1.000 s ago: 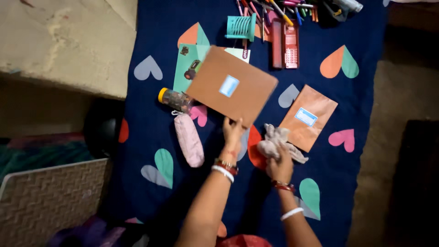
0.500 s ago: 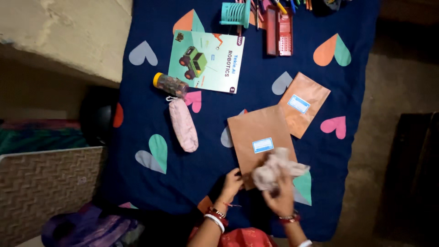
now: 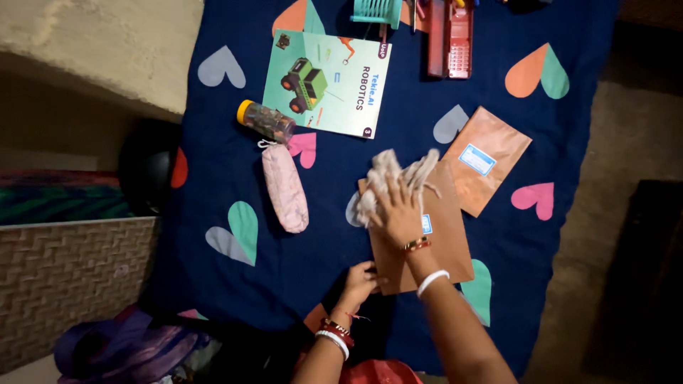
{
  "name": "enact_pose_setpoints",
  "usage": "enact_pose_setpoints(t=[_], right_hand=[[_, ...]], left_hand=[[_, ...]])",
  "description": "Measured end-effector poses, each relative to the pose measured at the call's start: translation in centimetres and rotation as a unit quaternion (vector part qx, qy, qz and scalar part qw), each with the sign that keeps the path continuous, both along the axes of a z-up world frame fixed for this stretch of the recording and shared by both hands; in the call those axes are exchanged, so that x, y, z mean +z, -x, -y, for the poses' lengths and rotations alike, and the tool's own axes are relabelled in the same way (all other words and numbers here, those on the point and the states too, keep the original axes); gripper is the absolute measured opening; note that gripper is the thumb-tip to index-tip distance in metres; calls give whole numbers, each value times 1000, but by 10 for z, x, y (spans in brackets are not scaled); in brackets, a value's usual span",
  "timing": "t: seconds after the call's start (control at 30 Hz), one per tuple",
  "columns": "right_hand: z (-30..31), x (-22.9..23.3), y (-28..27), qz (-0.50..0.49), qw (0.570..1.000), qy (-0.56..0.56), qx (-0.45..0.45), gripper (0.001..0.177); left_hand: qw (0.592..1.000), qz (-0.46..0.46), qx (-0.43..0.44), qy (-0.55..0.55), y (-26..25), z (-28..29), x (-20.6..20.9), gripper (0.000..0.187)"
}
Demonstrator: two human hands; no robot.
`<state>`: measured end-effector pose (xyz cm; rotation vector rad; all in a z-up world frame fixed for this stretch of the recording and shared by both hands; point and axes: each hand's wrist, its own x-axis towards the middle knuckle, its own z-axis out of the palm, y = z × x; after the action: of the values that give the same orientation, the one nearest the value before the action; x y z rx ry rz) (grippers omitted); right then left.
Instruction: The person wipes notebooks, a book, a container, and a pouch with a cloth, then places and organizes them onto a shelf.
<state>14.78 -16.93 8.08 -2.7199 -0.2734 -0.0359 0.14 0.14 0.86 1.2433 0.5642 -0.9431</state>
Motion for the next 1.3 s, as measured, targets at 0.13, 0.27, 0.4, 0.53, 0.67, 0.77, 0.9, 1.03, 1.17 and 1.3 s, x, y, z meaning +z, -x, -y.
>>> enact_pose_setpoints(t=[0.13,0.27,0.4,0.53,0.67,0.77,0.9,1.03,1.17,1.3], right_hand=[[27,-21,-12,-22,990,60,-123,81],[44,-20,15,-14,974,63,-219,87],[48,-15,60,-5,958,21,-285,88],[50,-7,106,-1,939,59,-340,85],[83,7,132,-19,911,-115,-395,70],[133,14,133,-176,871,-170,-425,58],[145,42,138,-205,743,-535,-347,47],[105,132,156,-48,890,-327,-313,45],[103,208,194,92,971,-148,-163,62],[125,193,227,202,975,-52,-76,47]], left_hand=[[1000,-18,-1,-3,-7,2,18,44],[1000,16,-8,-8,-8,0,23,44],[1000,3,22,-17,-9,3,23,49],[1000,23,16,-5,-7,3,18,48],[1000,28,9,-7,-6,1,9,47],[999,44,2,-21,-2,1,0,49],[993,104,-25,-60,4,5,-1,48],[987,150,-34,-54,0,18,22,54],[992,-50,94,69,-32,20,103,67],[907,-32,199,370,-47,7,169,93]])
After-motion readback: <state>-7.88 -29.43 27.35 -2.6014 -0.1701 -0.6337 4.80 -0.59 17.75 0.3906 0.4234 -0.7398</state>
